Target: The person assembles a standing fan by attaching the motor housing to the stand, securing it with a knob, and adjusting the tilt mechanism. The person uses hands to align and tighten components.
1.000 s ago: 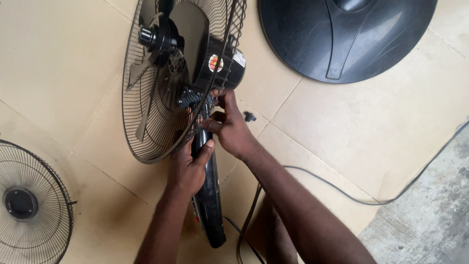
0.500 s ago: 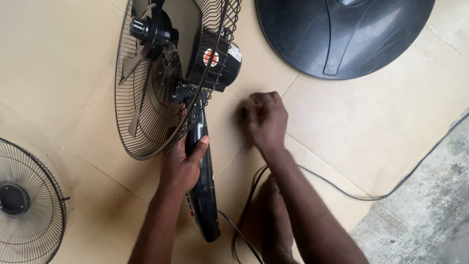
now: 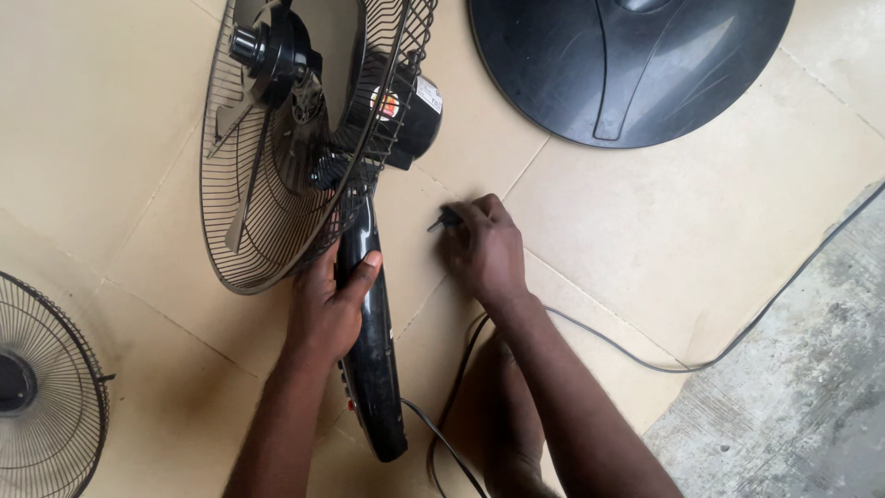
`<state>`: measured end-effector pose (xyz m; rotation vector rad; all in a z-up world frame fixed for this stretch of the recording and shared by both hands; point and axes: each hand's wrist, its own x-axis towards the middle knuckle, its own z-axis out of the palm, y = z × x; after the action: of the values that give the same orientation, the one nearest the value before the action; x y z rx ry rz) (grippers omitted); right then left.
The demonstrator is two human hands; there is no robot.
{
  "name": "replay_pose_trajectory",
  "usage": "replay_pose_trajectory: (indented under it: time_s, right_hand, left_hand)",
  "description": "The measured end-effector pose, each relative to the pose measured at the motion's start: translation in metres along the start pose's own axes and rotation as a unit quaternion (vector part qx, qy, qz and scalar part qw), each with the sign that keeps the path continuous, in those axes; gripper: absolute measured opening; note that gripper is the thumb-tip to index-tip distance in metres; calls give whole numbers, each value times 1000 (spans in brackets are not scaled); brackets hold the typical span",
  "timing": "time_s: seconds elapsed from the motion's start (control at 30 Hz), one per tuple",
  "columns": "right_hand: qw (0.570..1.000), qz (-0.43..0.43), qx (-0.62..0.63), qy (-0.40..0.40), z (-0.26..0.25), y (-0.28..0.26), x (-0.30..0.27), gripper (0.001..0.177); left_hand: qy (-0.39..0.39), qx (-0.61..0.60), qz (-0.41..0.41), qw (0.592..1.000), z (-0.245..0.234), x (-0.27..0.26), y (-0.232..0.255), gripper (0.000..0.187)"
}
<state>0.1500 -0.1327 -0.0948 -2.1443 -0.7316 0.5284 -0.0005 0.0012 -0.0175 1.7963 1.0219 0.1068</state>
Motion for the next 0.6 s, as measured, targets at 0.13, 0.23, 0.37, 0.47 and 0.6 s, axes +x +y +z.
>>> replay_pose_trajectory:
  time_s: [0.13, 0.23, 0.37, 0.47, 0.6]
  right_hand:
    - [1000, -19, -14, 12, 1, 6, -1, 31]
    - [999, 33, 8, 0, 5, 9, 5, 22]
    - [983, 114, 140, -25, 16, 9, 12, 16]
    - [921, 219, 317, -58, 29, 8, 16, 8]
    - [809, 270, 516, -84, 36, 11, 21, 7]
  left_hand:
    - [-17, -24, -99, 995, 1, 2, -3, 61]
    - [-8, -60, -24, 998, 3, 4, -11, 70]
    - [-12, -57, 1, 998, 2, 6, -17, 74]
    - [-16, -65, -14, 998, 0, 5, -16, 73]
    - [-21, -105, -37, 994, -2, 9, -15, 72]
